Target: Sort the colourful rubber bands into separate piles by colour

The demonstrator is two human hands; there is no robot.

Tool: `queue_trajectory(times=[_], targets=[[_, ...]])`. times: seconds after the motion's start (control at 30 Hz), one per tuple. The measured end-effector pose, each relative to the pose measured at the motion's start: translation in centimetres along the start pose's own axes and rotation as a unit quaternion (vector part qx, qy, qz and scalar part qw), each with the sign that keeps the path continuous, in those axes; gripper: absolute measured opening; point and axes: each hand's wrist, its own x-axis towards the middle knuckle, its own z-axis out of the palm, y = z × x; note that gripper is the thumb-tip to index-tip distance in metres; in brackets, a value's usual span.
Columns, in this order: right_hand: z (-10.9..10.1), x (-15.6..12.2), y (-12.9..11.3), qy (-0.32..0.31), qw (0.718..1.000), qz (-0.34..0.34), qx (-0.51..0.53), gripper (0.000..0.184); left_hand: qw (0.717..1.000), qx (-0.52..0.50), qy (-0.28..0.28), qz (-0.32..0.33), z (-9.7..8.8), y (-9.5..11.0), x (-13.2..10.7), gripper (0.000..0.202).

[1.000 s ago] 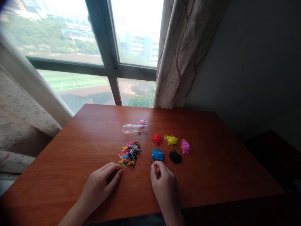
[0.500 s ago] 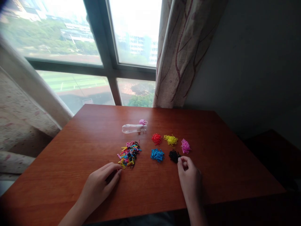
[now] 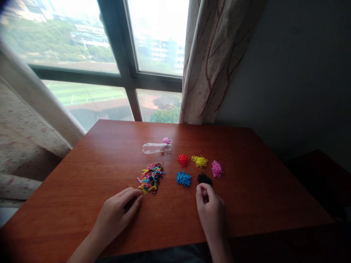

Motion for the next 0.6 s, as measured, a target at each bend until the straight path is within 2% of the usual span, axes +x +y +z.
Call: queue_trajectory(times=[0.2, 0.37, 0.6], targets=[[3.1, -2.0, -3.0, -0.100, 0.990, -0.101, 0.028, 0.029, 1.000, 0.005, -0.005, -0.003, -0.1, 0.1, 0.1, 0.016], [4.2, -2.4, -4.7, -0.139, 0.978, -0.158, -0.001, 0.020, 1.000, 0.013, -0.003, -0.001, -0.1, 0.2, 0.1, 0.016], [4.1, -2.4, -5.3, -0.154, 0.972, -0.178, -0.019, 0.018, 0.993, 0.073, 0.079, -0.055, 0.4, 0.2, 0.1, 0.022]])
